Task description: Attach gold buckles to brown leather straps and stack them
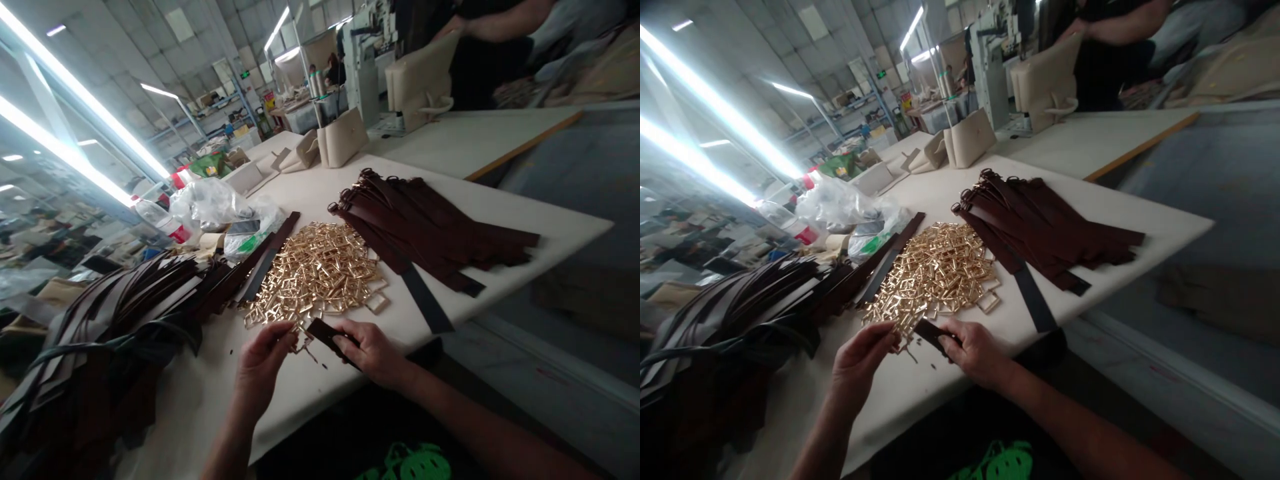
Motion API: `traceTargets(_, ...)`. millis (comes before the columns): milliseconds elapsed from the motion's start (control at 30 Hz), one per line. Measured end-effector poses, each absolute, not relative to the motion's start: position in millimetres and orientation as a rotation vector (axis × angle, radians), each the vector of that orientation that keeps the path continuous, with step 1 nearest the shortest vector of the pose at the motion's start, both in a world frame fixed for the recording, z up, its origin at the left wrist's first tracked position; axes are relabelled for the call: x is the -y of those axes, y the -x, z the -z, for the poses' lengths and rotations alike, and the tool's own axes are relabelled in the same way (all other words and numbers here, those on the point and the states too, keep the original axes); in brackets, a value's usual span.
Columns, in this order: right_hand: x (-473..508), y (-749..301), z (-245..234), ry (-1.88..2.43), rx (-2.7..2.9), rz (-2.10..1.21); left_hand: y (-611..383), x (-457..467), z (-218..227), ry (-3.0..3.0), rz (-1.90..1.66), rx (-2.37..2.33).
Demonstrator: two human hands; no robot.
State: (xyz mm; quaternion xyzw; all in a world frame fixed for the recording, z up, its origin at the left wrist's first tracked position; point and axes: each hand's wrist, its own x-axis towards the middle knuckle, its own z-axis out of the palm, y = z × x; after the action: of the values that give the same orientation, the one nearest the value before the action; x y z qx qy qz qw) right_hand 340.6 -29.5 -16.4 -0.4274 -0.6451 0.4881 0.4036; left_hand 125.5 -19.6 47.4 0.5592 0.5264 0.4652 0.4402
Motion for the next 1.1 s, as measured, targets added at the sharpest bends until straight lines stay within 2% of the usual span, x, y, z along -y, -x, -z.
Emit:
traceTargets(167,39.3,-335.9,13.5,0.967,1.69,-1.194,-149.8,23.3,-39.5,-1.385,-1.183,-1.342)
traceTargets(467,43.1,-334.8,16.0,0.978,1.631,-1.121,-162.7,28.5,-5.5,-0.867,-1.221,-1.198)
traceTargets(600,40.8,-332.8,15.5,0.995,1.593,-1.129,-170.4,36.0,2.8,-0.824,-1.227,-1.166)
traceTargets(833,39.5,-331.2,16.1,1.042,1.554,-1.155,-183.6,40.1,9.8,-0.946,-1.344,-1.145)
traceTargets(1100,40.6,-349.8,-1.7,1.129,1.869,-1.235,-178.1,39.8,2.7,-0.641,-1.27,-1.118)
